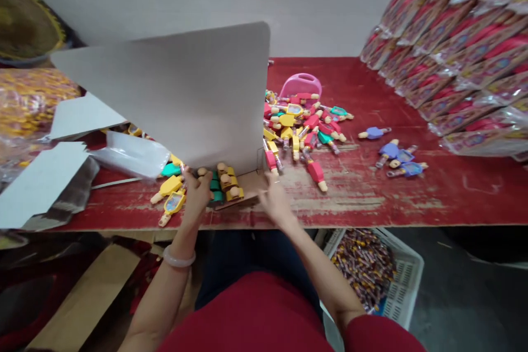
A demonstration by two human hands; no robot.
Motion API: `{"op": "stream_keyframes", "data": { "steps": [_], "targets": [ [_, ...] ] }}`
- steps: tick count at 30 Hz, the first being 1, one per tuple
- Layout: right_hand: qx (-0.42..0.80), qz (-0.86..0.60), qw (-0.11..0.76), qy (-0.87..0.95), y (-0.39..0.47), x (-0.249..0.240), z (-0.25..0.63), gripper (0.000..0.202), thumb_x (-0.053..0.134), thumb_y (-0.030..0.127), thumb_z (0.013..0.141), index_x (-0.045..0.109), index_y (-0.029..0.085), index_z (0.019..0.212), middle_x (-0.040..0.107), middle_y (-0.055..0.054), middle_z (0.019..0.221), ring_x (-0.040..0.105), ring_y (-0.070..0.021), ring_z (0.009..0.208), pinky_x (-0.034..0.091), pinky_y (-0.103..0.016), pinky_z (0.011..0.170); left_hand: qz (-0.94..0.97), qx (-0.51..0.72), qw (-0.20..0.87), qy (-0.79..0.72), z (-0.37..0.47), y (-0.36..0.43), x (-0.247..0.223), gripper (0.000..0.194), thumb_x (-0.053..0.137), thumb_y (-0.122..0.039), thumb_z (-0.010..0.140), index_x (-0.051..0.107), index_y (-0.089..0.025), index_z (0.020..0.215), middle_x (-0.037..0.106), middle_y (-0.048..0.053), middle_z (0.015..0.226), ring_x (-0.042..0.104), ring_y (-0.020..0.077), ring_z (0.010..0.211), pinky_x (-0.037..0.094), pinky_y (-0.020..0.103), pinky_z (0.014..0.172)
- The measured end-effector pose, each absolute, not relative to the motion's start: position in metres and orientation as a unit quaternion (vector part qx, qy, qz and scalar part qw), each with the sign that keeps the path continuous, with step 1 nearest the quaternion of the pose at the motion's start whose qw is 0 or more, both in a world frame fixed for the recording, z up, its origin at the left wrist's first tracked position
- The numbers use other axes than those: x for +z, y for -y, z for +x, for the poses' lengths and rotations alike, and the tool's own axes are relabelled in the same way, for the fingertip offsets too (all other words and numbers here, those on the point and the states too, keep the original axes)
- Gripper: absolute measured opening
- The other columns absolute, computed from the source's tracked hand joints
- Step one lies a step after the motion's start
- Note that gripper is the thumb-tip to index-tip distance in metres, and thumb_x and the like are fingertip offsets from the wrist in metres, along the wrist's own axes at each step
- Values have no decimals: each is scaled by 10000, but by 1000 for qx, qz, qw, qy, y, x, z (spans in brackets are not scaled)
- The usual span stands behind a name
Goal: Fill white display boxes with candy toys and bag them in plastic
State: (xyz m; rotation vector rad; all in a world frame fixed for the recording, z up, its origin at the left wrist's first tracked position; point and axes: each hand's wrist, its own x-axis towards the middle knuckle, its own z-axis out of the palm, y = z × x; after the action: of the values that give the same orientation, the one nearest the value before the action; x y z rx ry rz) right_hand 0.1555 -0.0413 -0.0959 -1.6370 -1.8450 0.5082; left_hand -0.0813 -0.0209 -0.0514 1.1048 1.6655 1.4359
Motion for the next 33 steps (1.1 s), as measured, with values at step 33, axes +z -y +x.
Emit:
{"op": "stream_keyframes", "data": {
  "steps": [33],
  "targets": [
    [97, -566, -104, 812, -30, 38, 99, 316, 607, 327, 975, 765, 104, 1132, 762, -230, 1060, 735, -342, 1054, 549, -358, 849, 824, 196, -3, -531, -86, 38, -22, 509, 491, -386, 1021, 558, -152, 1468, 516, 72, 1576, 407, 321, 1491, 242, 555, 1243]
  ]
}}
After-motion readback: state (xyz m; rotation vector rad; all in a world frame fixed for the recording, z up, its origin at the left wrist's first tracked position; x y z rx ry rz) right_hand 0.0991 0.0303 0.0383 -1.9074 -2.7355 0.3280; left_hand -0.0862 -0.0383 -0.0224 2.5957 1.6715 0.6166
